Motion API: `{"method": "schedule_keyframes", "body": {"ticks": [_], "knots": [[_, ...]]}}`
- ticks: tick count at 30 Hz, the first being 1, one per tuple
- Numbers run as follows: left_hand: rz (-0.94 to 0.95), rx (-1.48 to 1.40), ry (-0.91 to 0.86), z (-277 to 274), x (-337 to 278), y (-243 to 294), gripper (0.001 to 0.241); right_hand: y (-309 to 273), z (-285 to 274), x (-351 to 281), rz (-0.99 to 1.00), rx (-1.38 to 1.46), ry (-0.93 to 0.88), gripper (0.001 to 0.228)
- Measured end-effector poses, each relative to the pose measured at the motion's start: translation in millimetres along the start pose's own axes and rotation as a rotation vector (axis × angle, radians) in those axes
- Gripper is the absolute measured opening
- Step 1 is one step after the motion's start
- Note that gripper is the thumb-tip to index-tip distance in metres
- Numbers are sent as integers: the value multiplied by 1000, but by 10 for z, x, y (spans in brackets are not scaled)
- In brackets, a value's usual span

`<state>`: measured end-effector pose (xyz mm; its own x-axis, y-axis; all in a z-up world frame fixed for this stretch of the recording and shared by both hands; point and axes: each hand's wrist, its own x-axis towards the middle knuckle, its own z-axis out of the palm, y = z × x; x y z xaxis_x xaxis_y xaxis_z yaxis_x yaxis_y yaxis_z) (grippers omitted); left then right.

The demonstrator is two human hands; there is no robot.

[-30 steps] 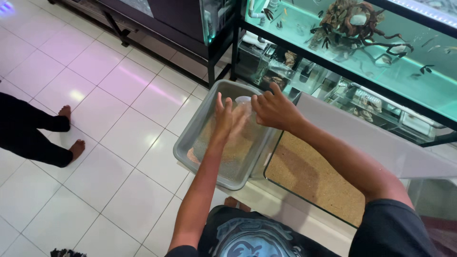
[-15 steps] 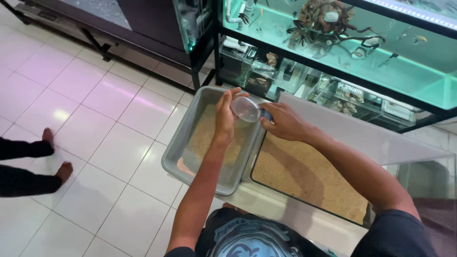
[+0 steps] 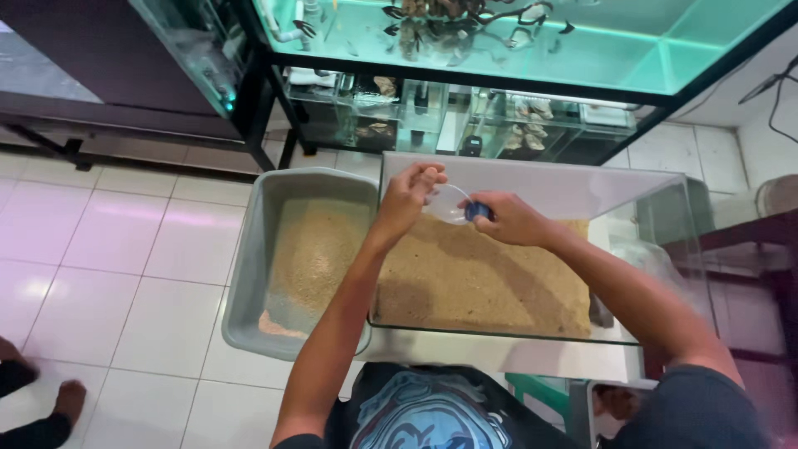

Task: The person cleans aquarium sand by repeatedly scooping it from a large bin using a small plastic cup and pouring it into a glass aquarium, then stirring the sand and water mixture by hand.

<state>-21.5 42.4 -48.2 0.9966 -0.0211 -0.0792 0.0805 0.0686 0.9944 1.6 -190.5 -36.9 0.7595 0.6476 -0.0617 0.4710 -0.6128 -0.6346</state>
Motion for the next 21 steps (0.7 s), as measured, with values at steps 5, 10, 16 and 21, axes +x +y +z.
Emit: {"method": "schedule_keyframes", "body": {"ticks": [5,10,16,21], "knots": [[-92,122,-30,-58,-24,-101,36,517,447,-75,137,-31,-173,42],[-47,301,-36,-81,-66,-28,40,841,809,-7,107,-160,-400,57],[-48,258,1,-67,-97,18,43,1148,1489,224,45,-334,-406,54],[-45,216,2,-60,-71,10,41,1258,2262,231,-6,70,-440,53]]}}
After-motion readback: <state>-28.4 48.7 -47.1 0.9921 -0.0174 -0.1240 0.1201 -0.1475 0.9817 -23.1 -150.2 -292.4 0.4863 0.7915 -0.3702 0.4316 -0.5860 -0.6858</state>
